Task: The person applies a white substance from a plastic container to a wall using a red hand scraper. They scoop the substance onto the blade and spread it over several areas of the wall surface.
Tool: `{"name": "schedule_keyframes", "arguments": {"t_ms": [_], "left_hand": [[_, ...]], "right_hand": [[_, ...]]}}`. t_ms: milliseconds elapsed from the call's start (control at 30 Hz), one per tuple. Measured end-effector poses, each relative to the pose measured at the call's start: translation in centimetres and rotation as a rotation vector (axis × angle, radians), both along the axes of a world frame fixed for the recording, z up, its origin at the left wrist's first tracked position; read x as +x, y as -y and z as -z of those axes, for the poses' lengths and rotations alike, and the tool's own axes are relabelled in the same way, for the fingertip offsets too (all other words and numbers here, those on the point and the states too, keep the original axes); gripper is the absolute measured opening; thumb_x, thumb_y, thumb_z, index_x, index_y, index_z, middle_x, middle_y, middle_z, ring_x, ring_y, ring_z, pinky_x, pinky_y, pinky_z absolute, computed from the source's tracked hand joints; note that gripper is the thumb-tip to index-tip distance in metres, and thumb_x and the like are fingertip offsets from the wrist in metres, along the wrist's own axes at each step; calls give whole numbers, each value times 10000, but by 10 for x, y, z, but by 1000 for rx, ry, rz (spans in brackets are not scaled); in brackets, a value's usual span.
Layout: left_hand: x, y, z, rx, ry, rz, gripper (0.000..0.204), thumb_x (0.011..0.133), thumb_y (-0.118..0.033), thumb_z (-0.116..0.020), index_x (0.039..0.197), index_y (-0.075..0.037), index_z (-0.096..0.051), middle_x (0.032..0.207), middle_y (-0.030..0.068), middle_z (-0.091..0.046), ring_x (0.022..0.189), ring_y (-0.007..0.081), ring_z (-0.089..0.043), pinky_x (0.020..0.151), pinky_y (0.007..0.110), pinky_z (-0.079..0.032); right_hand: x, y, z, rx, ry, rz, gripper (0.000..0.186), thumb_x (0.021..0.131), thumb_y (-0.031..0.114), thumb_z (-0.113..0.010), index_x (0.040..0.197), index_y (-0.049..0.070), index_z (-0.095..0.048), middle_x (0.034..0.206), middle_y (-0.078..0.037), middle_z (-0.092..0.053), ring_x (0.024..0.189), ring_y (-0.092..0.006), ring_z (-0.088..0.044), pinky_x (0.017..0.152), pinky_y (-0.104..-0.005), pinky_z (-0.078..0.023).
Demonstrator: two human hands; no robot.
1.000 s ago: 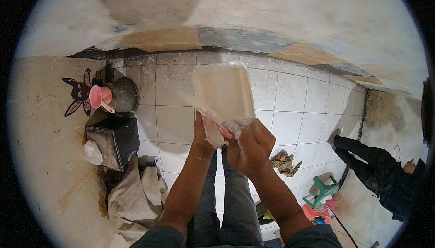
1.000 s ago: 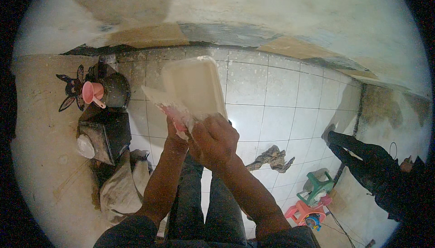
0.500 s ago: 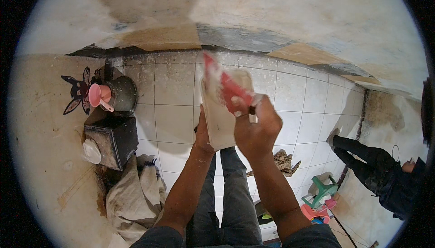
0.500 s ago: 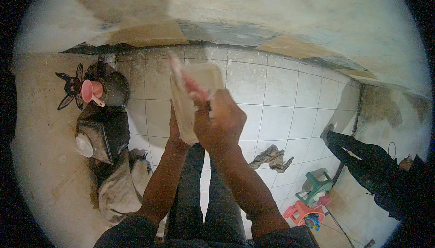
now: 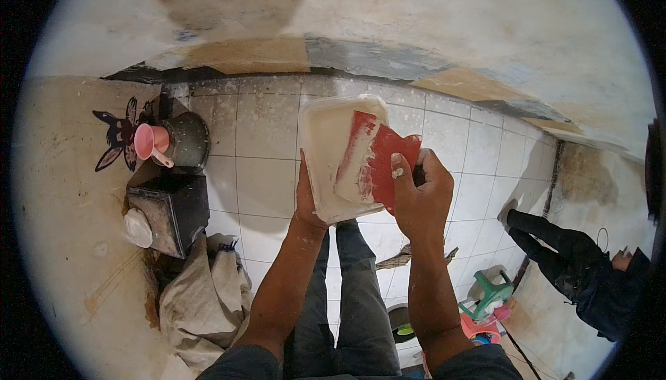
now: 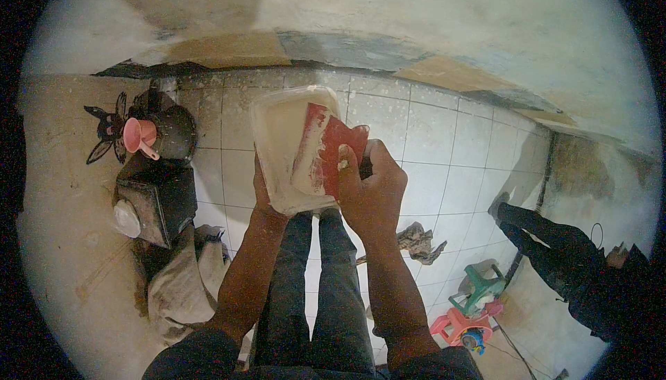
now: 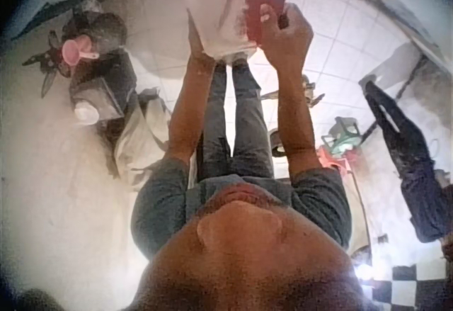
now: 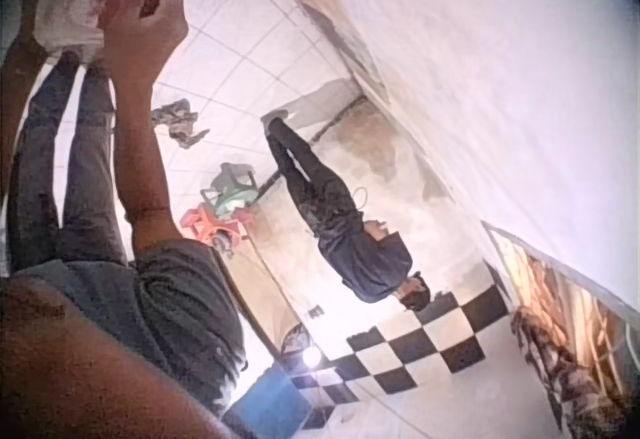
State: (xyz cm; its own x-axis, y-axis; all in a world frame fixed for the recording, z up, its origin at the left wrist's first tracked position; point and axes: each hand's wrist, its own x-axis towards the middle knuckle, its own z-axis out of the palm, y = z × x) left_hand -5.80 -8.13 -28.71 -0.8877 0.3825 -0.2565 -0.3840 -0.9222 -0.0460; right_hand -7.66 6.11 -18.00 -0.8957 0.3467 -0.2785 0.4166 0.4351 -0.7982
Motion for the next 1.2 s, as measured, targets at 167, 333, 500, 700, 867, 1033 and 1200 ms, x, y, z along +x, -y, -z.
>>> {"name": "schedule_keyframes", "arguments": {"t_ms": [167, 333, 500, 700, 867, 1033, 1200], "left_hand": [[0, -2, -1, -128, 88, 49, 667, 997, -570, -305, 1465, -97, -348, 1402, 135, -485, 1243, 285, -522, 1035, 457, -456], [2, -5, 2, -183, 88, 29, 637, 1007, -549, -296, 1451, -97, -370, 1390, 124, -499, 1230, 275, -534, 1030, 437, -465], [1, -3, 1, -149, 42, 15, 628, 1008, -544, -301, 1442, -97, -384, 1377, 117, -512, 1221, 263, -541, 1021, 433, -475], [-1, -9, 4, -134, 42, 38, 604, 1012, -527, -310, 1425, -96, -405, 1342, 118, -540, 1185, 254, -569, 998, 421, -496], [-5, -8, 11, -194, 91, 31, 570, 1001, -467, -370, 1446, -112, -359, 1381, 165, -477, 1250, 318, -499, 1048, 449, -441], [-8, -7, 11, -105, 44, 9, 530, 1005, -444, -365, 1414, -108, -392, 1356, 152, -506, 1232, 291, -522, 1059, 433, -432], [-13, -2, 8, -39, -117, 39, 527, 1004, -448, -372, 1401, -103, -401, 1327, 151, -527, 1213, 272, -539, 1051, 423, -440]], "right_hand": [[-4, 10, 1, -3, 2, -17, 254, 887, 235, -640, 843, -13, -602, 627, -135, -596, 537, -164, -522, 538, -324, -434], [-5, 8, -9, 114, -34, -122, 199, 886, 174, -648, 837, -17, -618, 619, -105, -582, 547, -166, -521, 530, -315, -428], [-7, -5, -10, 174, -7, -85, 195, 875, 194, -643, 835, 4, -622, 622, -158, -599, 547, -268, -614, 549, -380, -472], [-12, 15, -4, 103, -55, -186, 222, 881, 207, -631, 813, 1, -587, 687, -218, -599, 600, -382, -602, 564, -416, -465], [-10, 18, 0, 173, -237, -236, 233, 860, 151, -677, 766, -36, -574, 577, -133, -560, 493, -140, -467, 487, -316, -408], [-11, 19, -3, 235, -200, -270, 225, 850, 103, -682, 728, -28, -546, 567, -136, -542, 481, -145, -456, 481, -323, -404], [-6, 27, -10, 190, -331, -294, 235, 841, 80, -684, 706, -23, -522, 562, -141, -530, 466, -161, -458, 466, -326, -393]]}}
